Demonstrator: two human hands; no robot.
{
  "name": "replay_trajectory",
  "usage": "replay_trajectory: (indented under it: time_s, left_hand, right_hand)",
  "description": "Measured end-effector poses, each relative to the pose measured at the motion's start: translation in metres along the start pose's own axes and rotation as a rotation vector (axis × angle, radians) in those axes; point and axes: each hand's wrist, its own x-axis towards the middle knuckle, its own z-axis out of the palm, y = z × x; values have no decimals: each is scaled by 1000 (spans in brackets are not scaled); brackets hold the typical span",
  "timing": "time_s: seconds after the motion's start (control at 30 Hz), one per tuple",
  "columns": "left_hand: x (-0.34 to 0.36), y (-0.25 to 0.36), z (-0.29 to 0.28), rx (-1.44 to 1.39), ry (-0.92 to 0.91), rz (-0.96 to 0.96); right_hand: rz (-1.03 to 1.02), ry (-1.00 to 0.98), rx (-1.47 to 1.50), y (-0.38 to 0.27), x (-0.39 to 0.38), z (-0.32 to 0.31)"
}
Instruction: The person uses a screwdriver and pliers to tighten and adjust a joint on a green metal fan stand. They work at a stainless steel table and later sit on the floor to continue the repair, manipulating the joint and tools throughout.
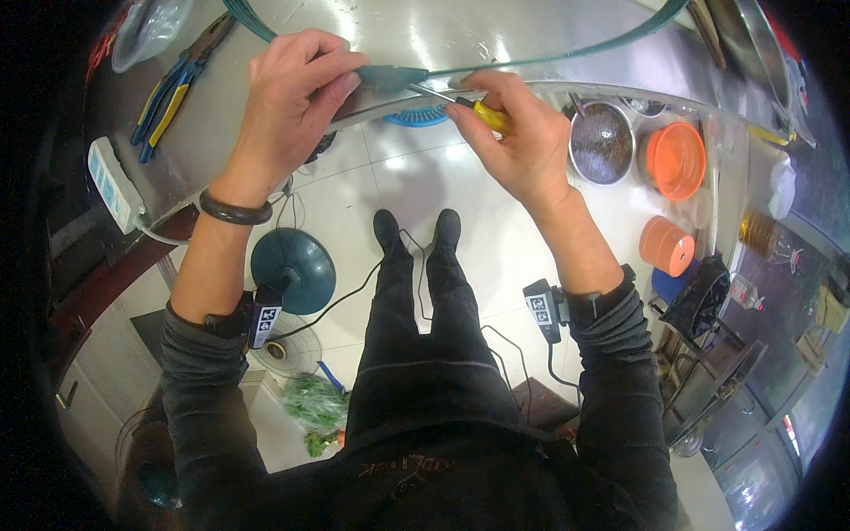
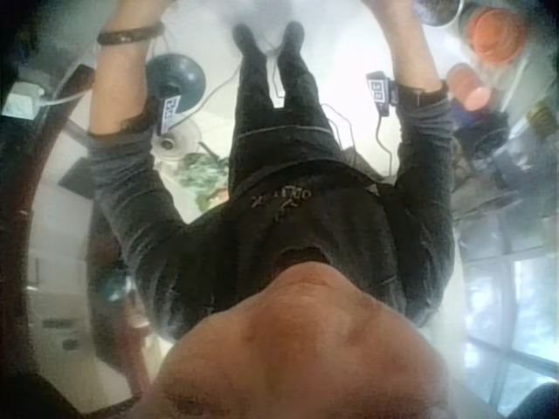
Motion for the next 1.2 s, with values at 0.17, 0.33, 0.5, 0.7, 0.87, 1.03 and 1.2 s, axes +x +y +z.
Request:
replay_trajectory:
  time_s: [0.17,0.33,0.5,0.7,0.87,1.03,1.2]
  left_hand:
    - [3,-5,-5,-16,-26,-11]
    - [8,-7,-4,-10,-16,20]
    - [11,-11,-3,-15,-40,46]
    - [11,-13,-6,-43,0,-8]
    - [9,-15,2,6,-12,-9]
    - [12,-15,6,8,7,-12]
    - [15,-6,-3,-19,-31,-46]
  right_hand:
    - [-187,-103,-145,-15,14,-11]
    - [-255,-412,-334,-23,41,-28]
    - [-163,-620,-431,-29,59,-39]
    - [-74,-601,-278,-29,67,-32]
    - [-116,-582,-237,-23,65,-29]
    - [-120,-542,-215,-20,65,-25]
    - [-86,-570,-188,-20,72,-29]
